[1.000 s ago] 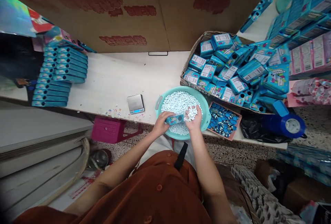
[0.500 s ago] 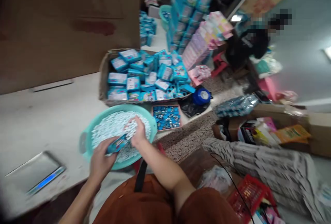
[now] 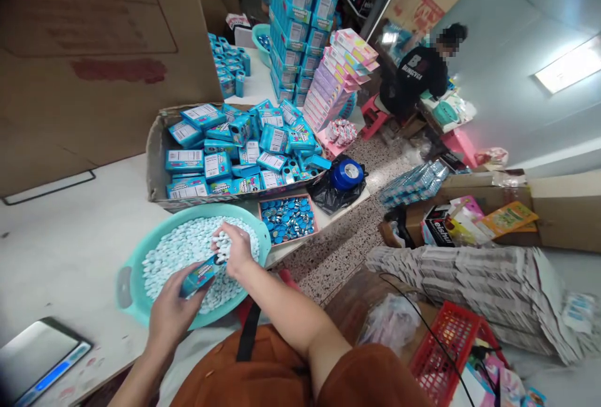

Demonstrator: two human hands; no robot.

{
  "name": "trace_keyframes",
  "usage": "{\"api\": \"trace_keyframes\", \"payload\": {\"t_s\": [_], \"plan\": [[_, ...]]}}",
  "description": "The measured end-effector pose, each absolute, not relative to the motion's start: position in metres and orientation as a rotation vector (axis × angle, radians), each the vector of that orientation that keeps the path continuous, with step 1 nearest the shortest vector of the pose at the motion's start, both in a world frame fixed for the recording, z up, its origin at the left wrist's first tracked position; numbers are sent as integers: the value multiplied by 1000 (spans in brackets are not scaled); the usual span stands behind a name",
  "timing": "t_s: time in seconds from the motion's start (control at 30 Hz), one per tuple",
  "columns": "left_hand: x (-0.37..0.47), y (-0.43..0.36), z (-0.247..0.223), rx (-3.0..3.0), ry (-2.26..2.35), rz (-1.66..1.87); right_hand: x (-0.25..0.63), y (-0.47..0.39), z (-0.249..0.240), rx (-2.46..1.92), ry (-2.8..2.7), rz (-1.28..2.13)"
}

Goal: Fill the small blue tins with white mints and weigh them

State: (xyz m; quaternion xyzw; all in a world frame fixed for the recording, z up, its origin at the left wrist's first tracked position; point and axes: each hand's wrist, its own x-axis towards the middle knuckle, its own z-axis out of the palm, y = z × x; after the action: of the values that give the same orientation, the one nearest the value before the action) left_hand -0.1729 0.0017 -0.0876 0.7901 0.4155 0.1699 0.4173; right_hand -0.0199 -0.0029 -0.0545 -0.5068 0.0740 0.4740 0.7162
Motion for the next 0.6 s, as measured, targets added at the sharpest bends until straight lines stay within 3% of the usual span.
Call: {"api": "trace_keyframes", "payload": {"t_s": [0.6], "plan": [[-153,-12,-80,1722,1149,588,-14,-3,-53,-1137,-26,1082]]}}
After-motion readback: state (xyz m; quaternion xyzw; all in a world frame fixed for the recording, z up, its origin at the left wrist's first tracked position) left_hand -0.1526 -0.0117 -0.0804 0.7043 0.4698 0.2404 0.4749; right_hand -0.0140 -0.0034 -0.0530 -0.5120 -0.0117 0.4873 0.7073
